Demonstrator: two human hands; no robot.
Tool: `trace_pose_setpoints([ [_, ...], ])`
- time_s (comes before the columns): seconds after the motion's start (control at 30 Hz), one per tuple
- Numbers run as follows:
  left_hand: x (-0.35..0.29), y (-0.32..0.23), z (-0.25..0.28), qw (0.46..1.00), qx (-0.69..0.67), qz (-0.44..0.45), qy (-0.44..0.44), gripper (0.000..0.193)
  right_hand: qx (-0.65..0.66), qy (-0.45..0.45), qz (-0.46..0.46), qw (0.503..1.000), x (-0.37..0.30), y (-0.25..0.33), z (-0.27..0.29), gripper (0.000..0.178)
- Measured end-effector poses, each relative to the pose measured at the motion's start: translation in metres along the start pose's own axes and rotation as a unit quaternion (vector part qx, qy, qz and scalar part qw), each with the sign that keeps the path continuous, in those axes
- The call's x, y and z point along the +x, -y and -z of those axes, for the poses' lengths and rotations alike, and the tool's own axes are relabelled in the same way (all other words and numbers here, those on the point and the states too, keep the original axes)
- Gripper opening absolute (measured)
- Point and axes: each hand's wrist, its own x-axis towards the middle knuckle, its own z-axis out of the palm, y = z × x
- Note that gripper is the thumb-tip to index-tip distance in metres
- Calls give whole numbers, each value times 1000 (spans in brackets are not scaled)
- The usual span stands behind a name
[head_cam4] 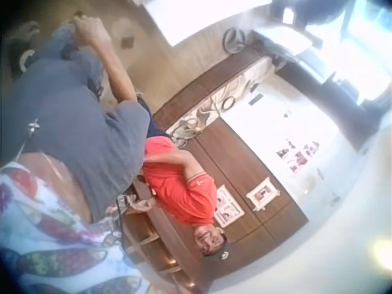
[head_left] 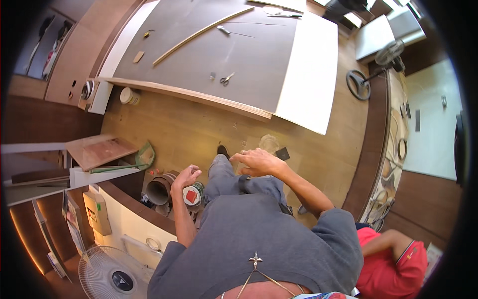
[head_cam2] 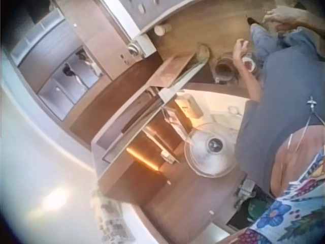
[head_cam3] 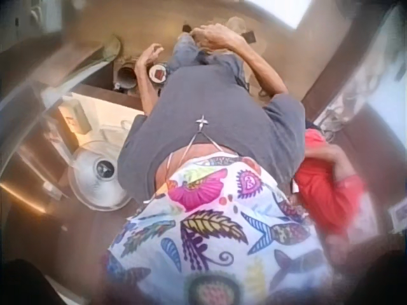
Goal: The person handles various wooden panels and trim pieces in a workshop, positioning them on a large workbench. They use a utility knife to cut materials and a tape measure to mark dimensions. The person also wipes the surface of a large panel with a cloth and organizes tools and materials around the workspace.
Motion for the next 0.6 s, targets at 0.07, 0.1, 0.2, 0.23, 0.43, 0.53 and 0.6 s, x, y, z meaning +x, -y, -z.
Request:
trace_pose_setpoints([
  [0.07, 17, 12, 24, 999, -38, -6, -19, 43, 38, 13, 14, 999, 40, 3, 5, 49],
  [0.1, 31, 17, 39, 999, -26, -29, -33, 43, 63, 14, 21, 998, 61, 4, 4, 48],
  [0.2, 74, 34, 94, 997, 8, -61, -54, 42, -17, 50, -15, 999, 145, 1, -9, 49],
  [0.23, 87, 38, 115, 998, 24, -42, -50, 41, -40, 51, -17, 998, 176, -1, -15, 47],
  [0.43, 110, 69, 233, 995, -25, -12, -95, 39, 4, 46, -6, 999, 340, -5, -23, 43],
  [0.53, 128, 98, 266, 995, 25, -3, -100, 34, 30, 39, -31, 998, 405, -19, -6, 46],
  [0.6, 149, 127, 267, 989, -74, -26, -124, 33, 49, 63, -46, 996, 438, -40, 4, 45],
])
